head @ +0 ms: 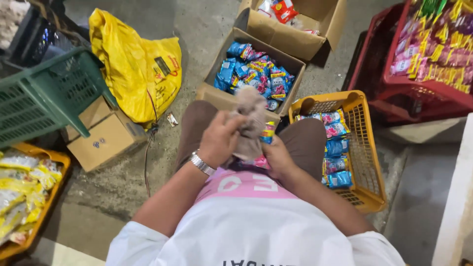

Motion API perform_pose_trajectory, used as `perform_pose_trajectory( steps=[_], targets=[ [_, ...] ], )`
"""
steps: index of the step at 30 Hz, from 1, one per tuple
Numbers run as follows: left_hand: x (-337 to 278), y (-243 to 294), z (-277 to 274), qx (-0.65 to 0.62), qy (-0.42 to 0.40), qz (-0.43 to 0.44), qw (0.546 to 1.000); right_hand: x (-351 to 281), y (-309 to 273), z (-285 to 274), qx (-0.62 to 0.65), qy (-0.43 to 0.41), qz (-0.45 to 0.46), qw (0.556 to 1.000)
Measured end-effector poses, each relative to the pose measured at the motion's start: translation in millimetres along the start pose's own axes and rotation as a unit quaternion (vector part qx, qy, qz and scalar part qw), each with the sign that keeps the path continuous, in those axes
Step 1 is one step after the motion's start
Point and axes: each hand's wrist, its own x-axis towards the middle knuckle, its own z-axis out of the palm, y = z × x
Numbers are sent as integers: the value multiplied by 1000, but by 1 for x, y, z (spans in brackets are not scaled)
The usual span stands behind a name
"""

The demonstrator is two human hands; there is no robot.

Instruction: Wiping down detergent sachets and organizing them into a basket.

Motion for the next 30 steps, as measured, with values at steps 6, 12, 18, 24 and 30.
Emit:
perform_pose_trajectory(
  steps=[6,12,18,24,30],
  targets=[
    [4,-29,-21,-66,71,21,995,-5,-19,-7,31,-26,-20,999],
    [8,35,-7,-33,-103,117,987,18,9,-9,206,-44,39,977],
    [17,26,19,-13,-160,6,987,21,9,-37,253,-4,-54,966],
    [24,-16,36,-96,-130,58,985,15,-40,-167,307,72,-89,945],
    [13,-41,33,-180,-123,-175,960,-2,27,-393,281,198,-162,925]
  ],
)
